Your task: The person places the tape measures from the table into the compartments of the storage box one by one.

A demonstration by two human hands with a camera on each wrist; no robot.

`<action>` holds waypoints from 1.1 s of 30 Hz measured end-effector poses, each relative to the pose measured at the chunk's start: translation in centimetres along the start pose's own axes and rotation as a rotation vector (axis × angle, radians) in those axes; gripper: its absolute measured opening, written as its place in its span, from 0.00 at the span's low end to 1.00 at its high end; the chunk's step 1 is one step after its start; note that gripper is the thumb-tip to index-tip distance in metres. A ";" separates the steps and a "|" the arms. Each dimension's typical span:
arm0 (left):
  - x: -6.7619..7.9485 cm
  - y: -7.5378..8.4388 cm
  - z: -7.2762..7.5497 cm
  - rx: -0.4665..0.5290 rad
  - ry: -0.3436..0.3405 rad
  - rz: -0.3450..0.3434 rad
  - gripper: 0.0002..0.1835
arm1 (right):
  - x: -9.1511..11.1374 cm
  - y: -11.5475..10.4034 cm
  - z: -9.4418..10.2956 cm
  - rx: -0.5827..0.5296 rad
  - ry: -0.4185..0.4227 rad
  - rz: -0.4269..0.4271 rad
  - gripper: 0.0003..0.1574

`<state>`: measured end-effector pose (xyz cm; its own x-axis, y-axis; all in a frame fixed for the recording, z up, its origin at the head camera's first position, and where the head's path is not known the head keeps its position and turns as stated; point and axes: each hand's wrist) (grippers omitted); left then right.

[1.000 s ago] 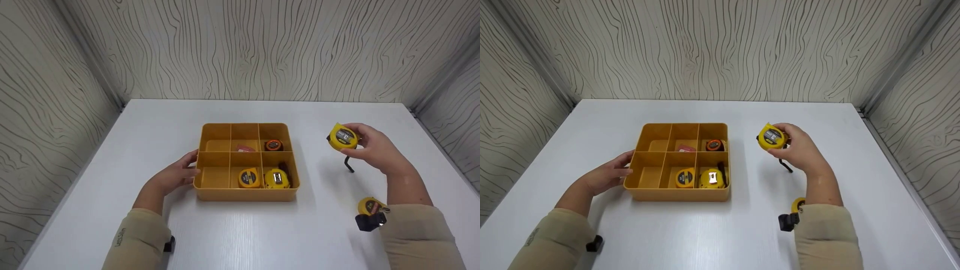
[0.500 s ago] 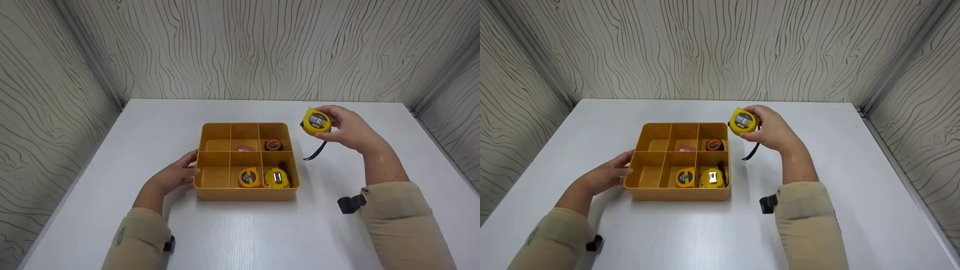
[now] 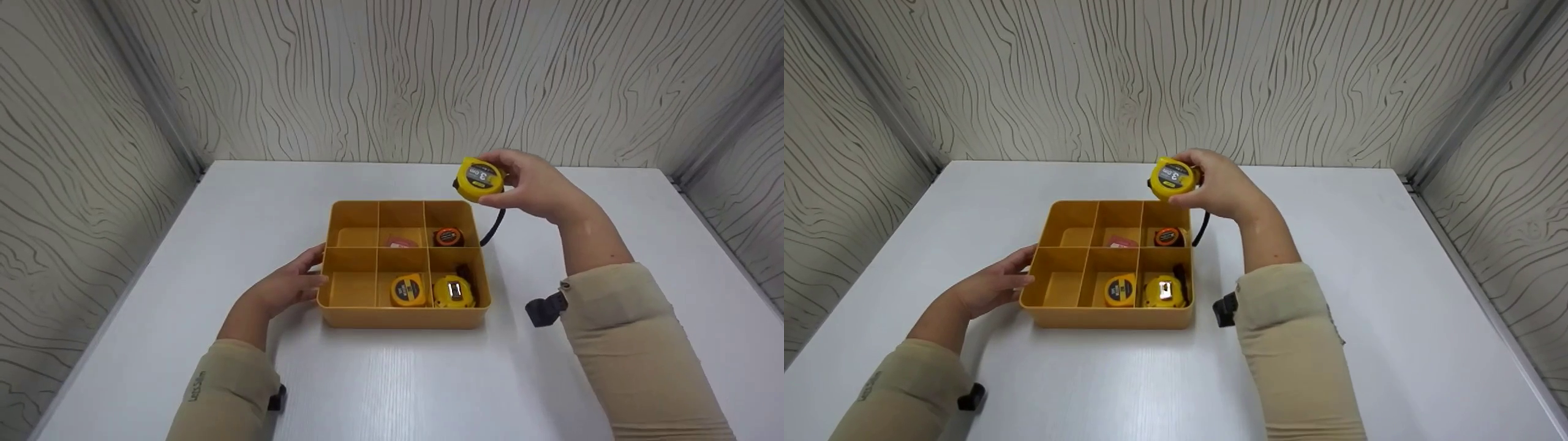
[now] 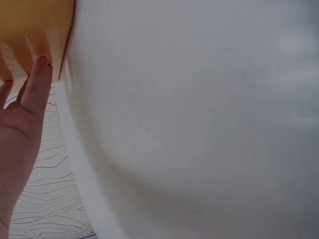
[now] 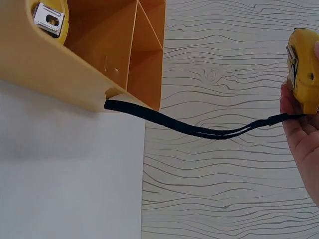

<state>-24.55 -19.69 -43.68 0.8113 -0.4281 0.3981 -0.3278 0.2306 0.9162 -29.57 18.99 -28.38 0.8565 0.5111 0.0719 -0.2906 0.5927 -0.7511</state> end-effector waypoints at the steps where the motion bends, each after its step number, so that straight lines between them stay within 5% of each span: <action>1: 0.0 0.0 0.0 -0.001 0.000 0.000 0.37 | -0.2 -0.3 0.0 0.003 -0.006 0.006 0.40; 15: 0.1 -0.3 -0.3 -0.003 0.008 -0.007 0.37 | -3.2 -4.6 -1.7 0.084 -0.042 0.066 0.40; 33: 0.0 -0.1 -0.6 -0.003 0.014 0.014 0.38 | -6.1 -7.8 -5.7 0.040 -0.103 0.105 0.39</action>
<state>-24.23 -19.24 -43.78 0.8133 -0.4130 0.4099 -0.3377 0.2388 0.9105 -30.09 7.70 -26.68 0.7728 0.6315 0.0628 -0.3949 0.5560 -0.7313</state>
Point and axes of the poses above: each hand's wrist, its own x-axis away from the middle knuckle, its own z-axis out of the back of the hand, y = z × x, and after that the axes turned 10 degrees about -y, right-handed
